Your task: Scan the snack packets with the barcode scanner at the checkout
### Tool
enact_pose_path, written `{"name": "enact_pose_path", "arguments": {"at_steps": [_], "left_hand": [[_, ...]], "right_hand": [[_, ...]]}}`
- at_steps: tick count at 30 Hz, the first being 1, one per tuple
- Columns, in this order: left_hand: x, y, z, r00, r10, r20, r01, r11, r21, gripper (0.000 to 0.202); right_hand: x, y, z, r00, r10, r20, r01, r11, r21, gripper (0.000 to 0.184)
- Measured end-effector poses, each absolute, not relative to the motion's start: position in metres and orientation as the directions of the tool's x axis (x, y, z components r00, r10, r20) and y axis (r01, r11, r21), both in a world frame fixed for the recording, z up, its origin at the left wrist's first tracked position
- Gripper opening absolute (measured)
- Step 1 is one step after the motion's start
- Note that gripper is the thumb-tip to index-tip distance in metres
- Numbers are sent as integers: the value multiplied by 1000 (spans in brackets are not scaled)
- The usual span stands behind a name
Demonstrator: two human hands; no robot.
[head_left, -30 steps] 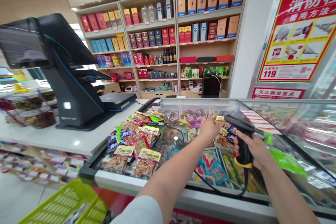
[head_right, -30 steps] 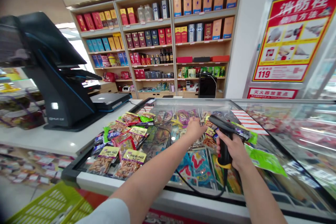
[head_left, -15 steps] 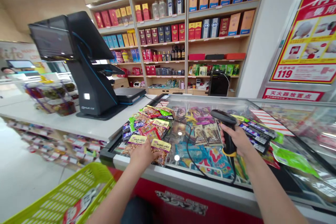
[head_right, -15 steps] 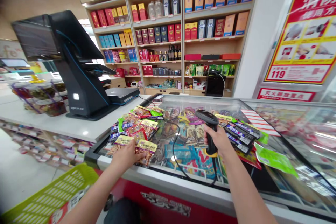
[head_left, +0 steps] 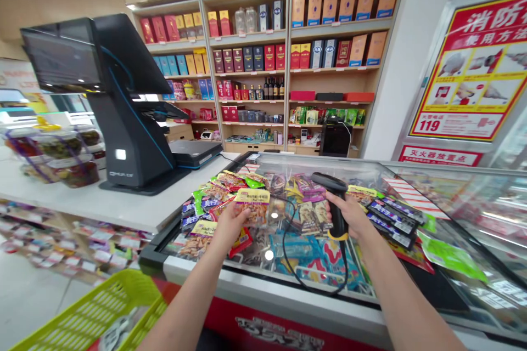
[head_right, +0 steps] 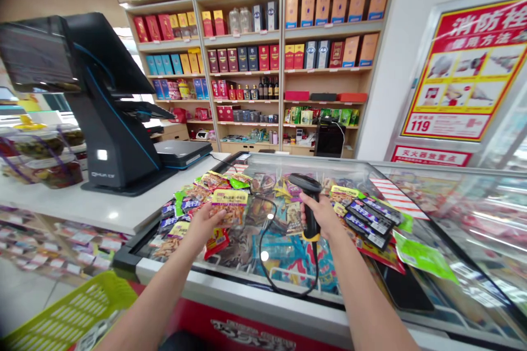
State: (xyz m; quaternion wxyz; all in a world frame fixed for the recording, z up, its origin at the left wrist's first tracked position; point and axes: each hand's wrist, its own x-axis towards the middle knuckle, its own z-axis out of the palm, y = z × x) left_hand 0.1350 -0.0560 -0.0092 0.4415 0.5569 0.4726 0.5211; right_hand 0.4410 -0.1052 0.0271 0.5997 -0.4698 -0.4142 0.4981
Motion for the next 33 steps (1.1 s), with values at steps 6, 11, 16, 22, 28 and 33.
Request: {"name": "enact_pose_path", "arguments": {"at_steps": [6, 11, 16, 22, 28, 33], "left_hand": [[201, 22, -2, -116, 940, 321, -110, -334, 936, 29], [224, 49, -22, -163, 938, 307, -172, -333, 927, 22], [214, 54, -38, -229, 892, 391, -13, -404, 915, 22], [214, 54, -34, -246, 853, 461, 242, -406, 881, 23], [216, 50, -34, -248, 843, 477, 291, -405, 867, 25], [214, 60, -42, -274, 846, 457, 207, -412, 887, 24]], "right_hand": [[416, -92, 33, 61, 998, 23, -212, 35, -977, 44], [412, -89, 26, 82, 997, 11, -187, 26, -982, 45], [404, -93, 13, 41, 998, -52, -84, -48, -995, 45], [398, -91, 7, 18, 998, -62, -47, -61, -997, 42], [401, -89, 5, 19, 999, -48, 9, -49, -999, 42], [402, -89, 2, 29, 999, -28, 3, -28, -1000, 41]]}}
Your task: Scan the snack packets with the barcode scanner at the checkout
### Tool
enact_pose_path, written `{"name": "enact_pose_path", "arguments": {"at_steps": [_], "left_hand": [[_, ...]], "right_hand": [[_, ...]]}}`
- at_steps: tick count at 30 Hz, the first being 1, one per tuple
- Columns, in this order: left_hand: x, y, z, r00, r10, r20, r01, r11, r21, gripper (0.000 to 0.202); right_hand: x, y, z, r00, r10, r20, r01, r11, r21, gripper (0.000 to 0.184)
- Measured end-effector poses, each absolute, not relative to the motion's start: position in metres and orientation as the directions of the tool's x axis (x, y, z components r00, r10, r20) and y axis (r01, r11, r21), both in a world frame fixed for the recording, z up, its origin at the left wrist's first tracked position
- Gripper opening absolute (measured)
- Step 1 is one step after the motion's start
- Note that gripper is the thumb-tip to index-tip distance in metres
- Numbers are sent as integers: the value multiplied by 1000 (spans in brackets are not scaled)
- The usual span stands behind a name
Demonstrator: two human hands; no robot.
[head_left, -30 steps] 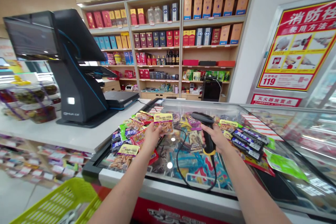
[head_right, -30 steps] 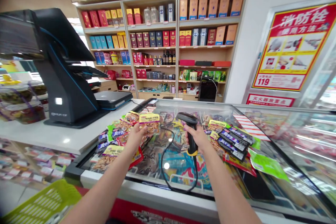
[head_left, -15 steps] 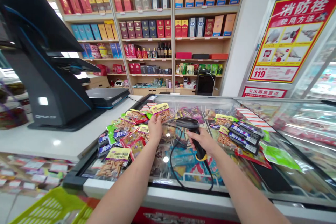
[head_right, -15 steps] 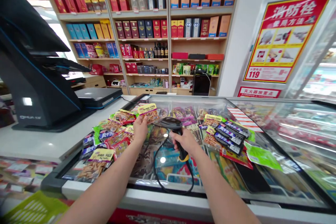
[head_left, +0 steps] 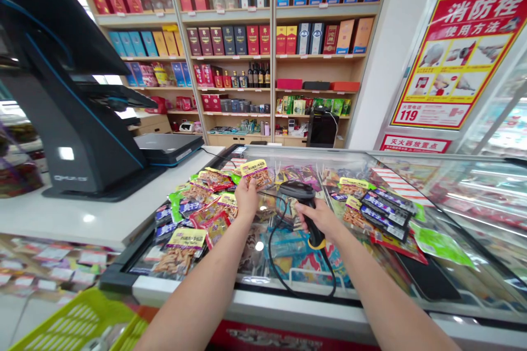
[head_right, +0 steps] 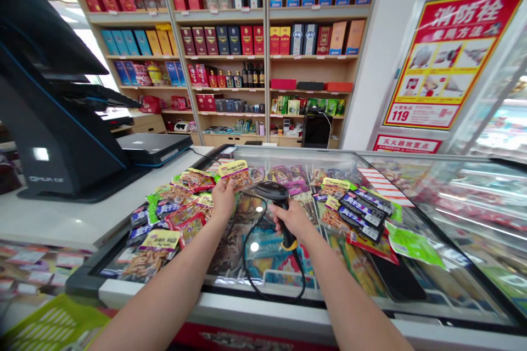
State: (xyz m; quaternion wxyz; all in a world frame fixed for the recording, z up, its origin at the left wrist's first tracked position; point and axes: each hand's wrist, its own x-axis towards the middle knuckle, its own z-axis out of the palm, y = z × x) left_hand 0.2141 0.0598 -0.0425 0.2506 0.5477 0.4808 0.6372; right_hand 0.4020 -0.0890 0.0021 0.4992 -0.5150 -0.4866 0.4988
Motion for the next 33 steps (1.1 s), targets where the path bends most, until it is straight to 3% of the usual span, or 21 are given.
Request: {"name": "enact_pose_path", "arguments": {"at_steps": [9, 20, 33], "left_hand": [[216, 60, -39, -270, 871, 412, 55, -413, 909, 21], [216, 51, -31, -301, 851, 430, 209, -381, 901, 18], [213, 53, -34, -278, 843, 460, 328, -367, 870, 22]], "right_hand": [[405, -90, -1, -28, 1000, -14, 33, -13, -999, 37], [407, -89, -4, -50, 999, -19, 48, -17, -999, 36], [406, -91, 5, -4, 999, -37, -63, -37, -997, 37]]}}
